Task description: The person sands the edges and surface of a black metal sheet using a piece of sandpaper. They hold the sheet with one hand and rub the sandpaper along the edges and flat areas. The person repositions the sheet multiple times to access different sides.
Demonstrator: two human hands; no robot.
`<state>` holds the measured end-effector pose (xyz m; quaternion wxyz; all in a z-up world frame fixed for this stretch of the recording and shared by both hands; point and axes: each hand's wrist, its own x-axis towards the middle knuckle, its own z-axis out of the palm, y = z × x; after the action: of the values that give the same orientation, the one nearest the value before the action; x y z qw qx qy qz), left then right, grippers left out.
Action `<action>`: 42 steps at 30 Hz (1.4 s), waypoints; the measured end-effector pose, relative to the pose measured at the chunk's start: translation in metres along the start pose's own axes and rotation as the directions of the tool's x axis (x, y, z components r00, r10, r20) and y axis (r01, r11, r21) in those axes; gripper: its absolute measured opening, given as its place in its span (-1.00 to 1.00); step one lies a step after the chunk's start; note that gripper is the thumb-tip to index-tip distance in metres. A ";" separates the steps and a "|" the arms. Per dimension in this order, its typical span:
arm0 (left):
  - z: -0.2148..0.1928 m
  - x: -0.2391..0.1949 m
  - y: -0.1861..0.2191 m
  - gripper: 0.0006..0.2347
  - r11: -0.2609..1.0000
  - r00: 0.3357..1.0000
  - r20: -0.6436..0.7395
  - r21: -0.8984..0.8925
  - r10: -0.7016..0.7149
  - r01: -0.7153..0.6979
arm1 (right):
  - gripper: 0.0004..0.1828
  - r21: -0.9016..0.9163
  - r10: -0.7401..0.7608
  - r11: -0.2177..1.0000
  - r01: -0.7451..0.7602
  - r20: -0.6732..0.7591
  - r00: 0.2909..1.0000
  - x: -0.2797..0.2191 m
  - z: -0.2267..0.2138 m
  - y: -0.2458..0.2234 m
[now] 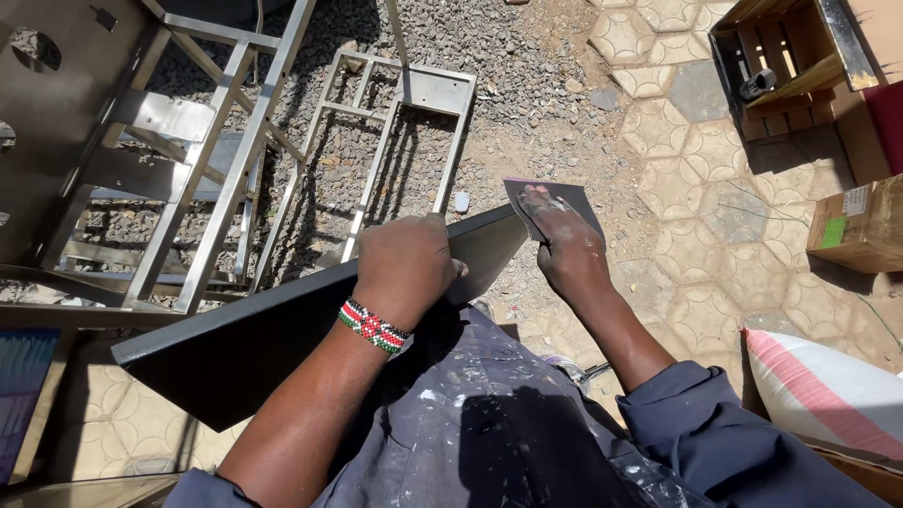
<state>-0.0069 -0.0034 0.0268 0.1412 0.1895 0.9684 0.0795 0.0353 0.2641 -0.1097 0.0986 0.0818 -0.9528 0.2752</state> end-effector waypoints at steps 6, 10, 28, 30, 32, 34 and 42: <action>-0.046 -0.030 -0.038 -0.73 0.979 0.995 -0.082 0.190 -0.056 0.070 | -0.14 0.005 0.034 0.999 -0.034 -0.015 0.999 0.012 0.013 -0.036; -0.029 -0.034 -0.032 -0.72 0.992 0.989 -0.134 0.100 -0.067 0.081 | -0.17 0.185 -0.255 0.945 0.269 -0.098 0.962 0.005 0.012 -0.094; -0.036 -0.034 -0.035 -0.61 0.989 0.984 -0.156 0.099 -0.090 0.106 | -0.16 0.085 -0.261 0.957 0.278 -0.170 0.950 0.007 0.018 -0.086; -0.040 -0.038 -0.036 -0.57 0.985 0.986 -0.146 0.138 -0.083 0.103 | -0.11 0.039 -0.256 0.962 0.269 -0.200 0.946 0.008 0.033 -0.038; -0.030 -0.039 -0.039 -0.56 0.985 0.986 -0.152 0.152 -0.064 0.087 | -0.18 -0.107 -0.121 0.989 0.105 -0.152 0.981 0.002 0.042 0.081; -0.027 -0.040 -0.039 -0.54 0.984 0.985 -0.164 0.162 -0.052 0.079 | -0.25 -0.256 0.017 0.966 -0.048 -0.123 0.992 0.001 0.043 0.119; -0.039 -0.040 -0.033 -0.50 0.990 0.981 -0.192 0.130 -0.028 0.054 | -0.25 -0.089 -0.165 0.984 0.153 -0.155 0.974 -0.004 -0.003 -0.105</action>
<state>0.0054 -0.0531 0.0668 0.0370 0.1702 0.9843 0.0287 0.0612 0.1782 -0.0550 0.2004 0.1315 -0.9419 0.2355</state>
